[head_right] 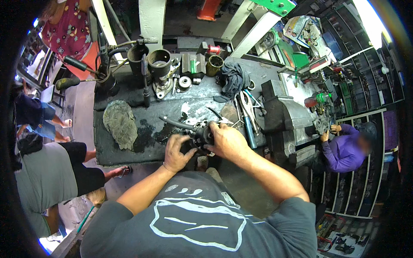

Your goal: The person disassembles a mechanical component on a workbench using pliers and a hammer. They remove a small part, inspect the assembly, and then reassemble the component by hand, tapping it into place with a hammer.

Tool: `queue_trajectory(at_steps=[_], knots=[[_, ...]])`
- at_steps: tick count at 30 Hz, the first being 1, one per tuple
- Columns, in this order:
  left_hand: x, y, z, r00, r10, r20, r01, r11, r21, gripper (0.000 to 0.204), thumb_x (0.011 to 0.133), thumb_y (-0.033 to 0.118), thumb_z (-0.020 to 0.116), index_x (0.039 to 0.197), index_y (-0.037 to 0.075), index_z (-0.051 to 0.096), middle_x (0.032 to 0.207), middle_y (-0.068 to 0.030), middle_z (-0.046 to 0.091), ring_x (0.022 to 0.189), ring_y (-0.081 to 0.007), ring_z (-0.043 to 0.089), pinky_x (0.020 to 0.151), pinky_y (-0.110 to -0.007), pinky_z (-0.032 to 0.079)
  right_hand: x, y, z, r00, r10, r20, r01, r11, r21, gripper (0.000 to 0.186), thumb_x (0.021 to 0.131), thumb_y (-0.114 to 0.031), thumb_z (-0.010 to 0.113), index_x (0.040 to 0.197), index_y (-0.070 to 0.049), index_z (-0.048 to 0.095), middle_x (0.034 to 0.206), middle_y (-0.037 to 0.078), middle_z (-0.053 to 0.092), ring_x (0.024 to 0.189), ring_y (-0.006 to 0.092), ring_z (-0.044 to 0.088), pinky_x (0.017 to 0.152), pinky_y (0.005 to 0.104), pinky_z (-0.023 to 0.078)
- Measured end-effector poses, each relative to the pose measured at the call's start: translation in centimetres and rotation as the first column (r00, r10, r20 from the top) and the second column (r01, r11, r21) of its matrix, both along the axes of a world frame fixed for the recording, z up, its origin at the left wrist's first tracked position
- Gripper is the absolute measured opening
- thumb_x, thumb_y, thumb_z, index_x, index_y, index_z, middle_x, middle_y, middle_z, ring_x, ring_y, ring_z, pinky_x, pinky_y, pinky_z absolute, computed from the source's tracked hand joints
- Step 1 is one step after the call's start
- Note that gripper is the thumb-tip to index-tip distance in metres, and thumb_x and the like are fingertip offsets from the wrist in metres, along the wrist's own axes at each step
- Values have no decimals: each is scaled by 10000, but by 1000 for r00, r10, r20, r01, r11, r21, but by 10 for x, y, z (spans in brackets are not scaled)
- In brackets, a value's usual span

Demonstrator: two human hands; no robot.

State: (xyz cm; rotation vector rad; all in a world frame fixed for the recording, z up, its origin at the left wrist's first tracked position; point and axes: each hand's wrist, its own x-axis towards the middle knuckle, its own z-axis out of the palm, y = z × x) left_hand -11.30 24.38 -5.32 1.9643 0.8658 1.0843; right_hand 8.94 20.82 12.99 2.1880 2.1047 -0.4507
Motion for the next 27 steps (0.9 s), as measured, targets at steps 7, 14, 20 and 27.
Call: queue_trajectory(at_steps=[7, 14, 20, 27], knots=[[14, 6, 22, 986, -73, -150, 64, 996, -64, 375, 818, 214, 895, 1135, 55, 773, 1022, -96, 702, 963, -316, 692, 864, -447, 522, 58, -44, 0, 841, -371, -394, 469, 863, 189, 783, 893, -297, 882, 1513, 31, 534, 1425, 287, 651, 1294, 432, 656, 1120, 473, 514], [17, 13, 29, 947, -116, -301, 106, 993, -48, 315, 793, 184, 900, 1047, 40, 783, 1012, -99, 709, 963, -328, 694, 850, -458, 527, 83, -127, -69, 792, -441, -422, 503, 864, 41, 717, 914, -225, 841, 1529, -34, 527, 1384, 257, 635, 1282, 443, 633, 1103, 474, 517], [22, 21, 36, 940, -202, -274, 162, 974, -159, 281, 815, 88, 870, 1047, -1, 739, 988, -144, 680, 906, -362, 692, 792, -435, 551, 79, -145, -95, 734, -334, -591, 432, 901, 27, 652, 911, -202, 836, 1474, -4, 575, 1325, 235, 653, 1221, 431, 667, 1039, 482, 550], [27, 1, 29, 944, -12, -329, 29, 998, 48, 342, 791, 14, 829, 1101, 11, 686, 991, -148, 669, 905, -363, 691, 792, -439, 554, 97, -116, -102, 713, -142, -686, 343, 924, 165, 582, 904, -166, 834, 1422, -41, 599, 1251, 192, 657, 1144, 419, 689, 967, 477, 586]])
